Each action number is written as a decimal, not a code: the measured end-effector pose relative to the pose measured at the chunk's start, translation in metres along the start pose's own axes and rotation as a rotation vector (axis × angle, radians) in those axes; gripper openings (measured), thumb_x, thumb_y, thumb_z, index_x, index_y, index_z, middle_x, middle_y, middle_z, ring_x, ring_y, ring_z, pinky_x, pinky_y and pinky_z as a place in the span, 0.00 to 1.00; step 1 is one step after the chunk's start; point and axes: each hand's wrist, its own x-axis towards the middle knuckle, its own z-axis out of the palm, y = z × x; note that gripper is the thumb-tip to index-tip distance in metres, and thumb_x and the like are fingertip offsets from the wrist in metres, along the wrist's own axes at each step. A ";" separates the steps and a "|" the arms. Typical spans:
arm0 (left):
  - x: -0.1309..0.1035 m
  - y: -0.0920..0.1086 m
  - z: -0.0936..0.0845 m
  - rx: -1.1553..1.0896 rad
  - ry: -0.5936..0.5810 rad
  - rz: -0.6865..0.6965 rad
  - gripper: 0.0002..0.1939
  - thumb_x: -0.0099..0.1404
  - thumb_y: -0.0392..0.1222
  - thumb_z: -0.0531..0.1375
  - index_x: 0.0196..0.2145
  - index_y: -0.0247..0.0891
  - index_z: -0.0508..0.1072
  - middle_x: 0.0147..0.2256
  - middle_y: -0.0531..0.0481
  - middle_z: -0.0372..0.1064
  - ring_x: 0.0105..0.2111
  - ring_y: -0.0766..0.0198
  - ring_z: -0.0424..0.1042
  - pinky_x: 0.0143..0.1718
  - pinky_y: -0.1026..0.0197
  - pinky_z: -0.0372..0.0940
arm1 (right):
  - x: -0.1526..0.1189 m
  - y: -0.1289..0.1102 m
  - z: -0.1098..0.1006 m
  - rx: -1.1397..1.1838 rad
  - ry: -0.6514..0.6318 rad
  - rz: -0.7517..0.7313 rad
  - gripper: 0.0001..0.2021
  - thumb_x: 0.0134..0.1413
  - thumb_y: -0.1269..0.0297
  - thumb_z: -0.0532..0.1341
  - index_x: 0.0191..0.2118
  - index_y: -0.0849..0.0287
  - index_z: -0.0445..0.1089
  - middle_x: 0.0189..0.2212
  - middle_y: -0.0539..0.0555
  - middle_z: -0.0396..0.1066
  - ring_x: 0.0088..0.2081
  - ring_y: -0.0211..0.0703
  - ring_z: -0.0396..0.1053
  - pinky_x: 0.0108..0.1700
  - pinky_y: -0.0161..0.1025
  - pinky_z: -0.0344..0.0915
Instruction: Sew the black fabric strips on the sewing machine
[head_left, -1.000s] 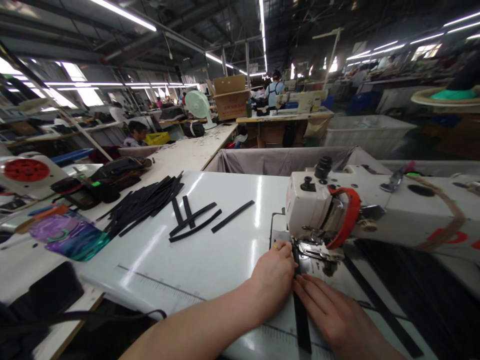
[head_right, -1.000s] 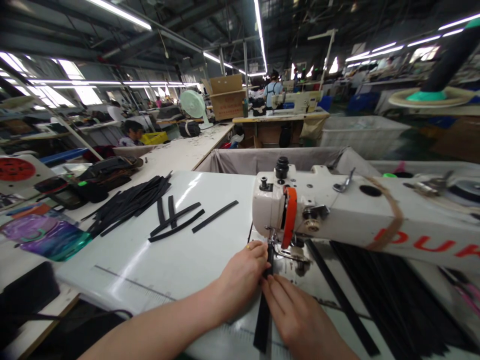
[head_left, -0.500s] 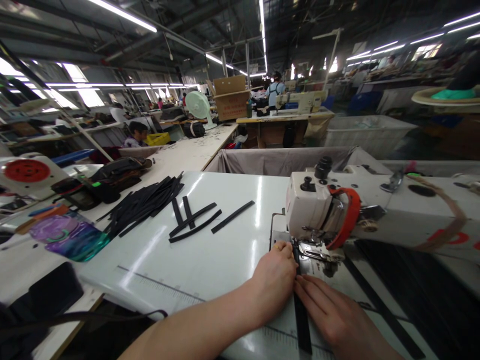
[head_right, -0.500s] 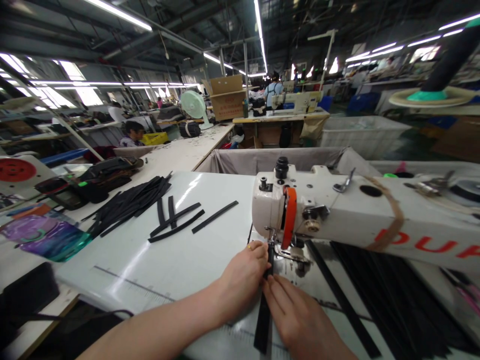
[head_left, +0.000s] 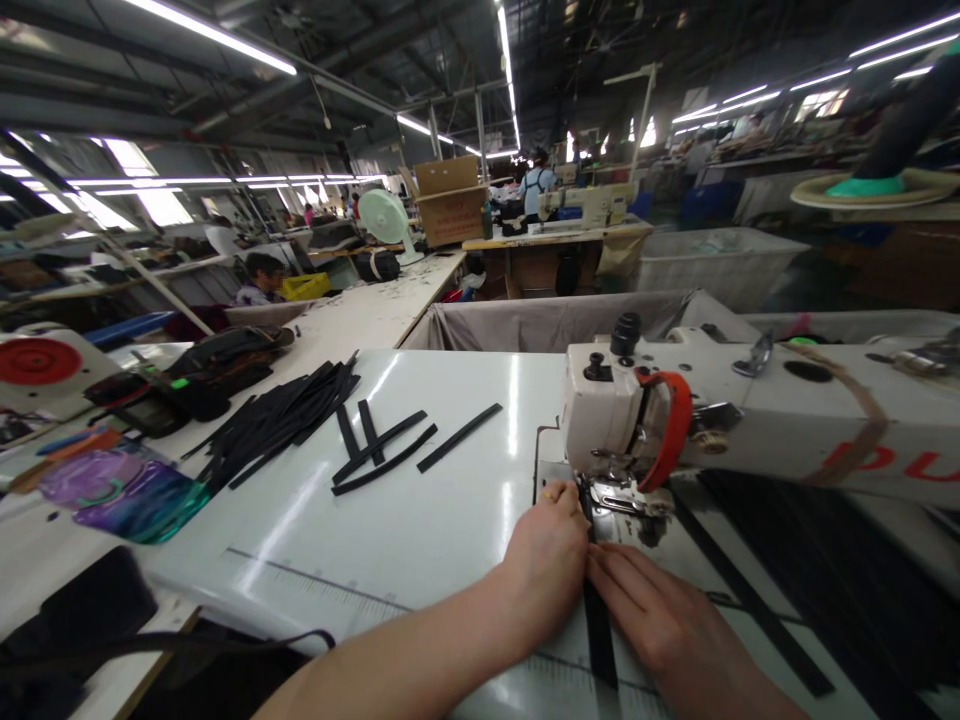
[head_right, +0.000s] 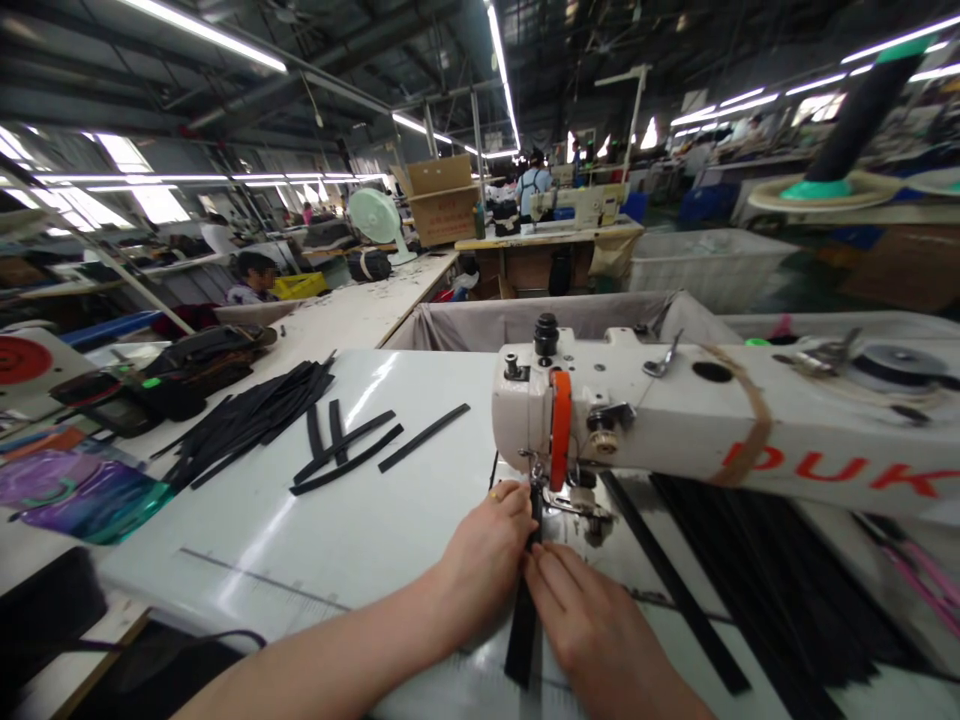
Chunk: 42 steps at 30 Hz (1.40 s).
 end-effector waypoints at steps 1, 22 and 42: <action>0.002 0.001 0.003 0.004 0.002 -0.014 0.10 0.70 0.40 0.55 0.46 0.34 0.71 0.46 0.43 0.69 0.46 0.57 0.69 0.49 0.49 0.67 | 0.000 0.000 0.000 0.003 -0.003 0.000 0.21 0.51 0.83 0.46 0.43 0.64 0.71 0.35 0.57 0.77 0.38 0.43 0.75 0.40 0.35 0.73; 0.002 -0.007 -0.004 -0.092 -0.024 -0.096 0.15 0.70 0.30 0.48 0.51 0.29 0.68 0.50 0.39 0.69 0.56 0.58 0.64 0.61 0.59 0.60 | -0.018 0.011 0.019 -0.065 -0.054 0.024 0.23 0.53 0.82 0.48 0.51 0.68 0.71 0.49 0.61 0.74 0.51 0.43 0.72 0.50 0.36 0.71; 0.009 -0.011 -0.007 -0.224 0.133 -0.133 0.09 0.68 0.29 0.54 0.35 0.35 0.74 0.42 0.46 0.73 0.48 0.61 0.68 0.53 0.58 0.67 | -0.005 0.017 0.009 0.059 -0.100 0.173 0.15 0.62 0.75 0.50 0.47 0.59 0.70 0.38 0.56 0.74 0.41 0.43 0.73 0.40 0.37 0.73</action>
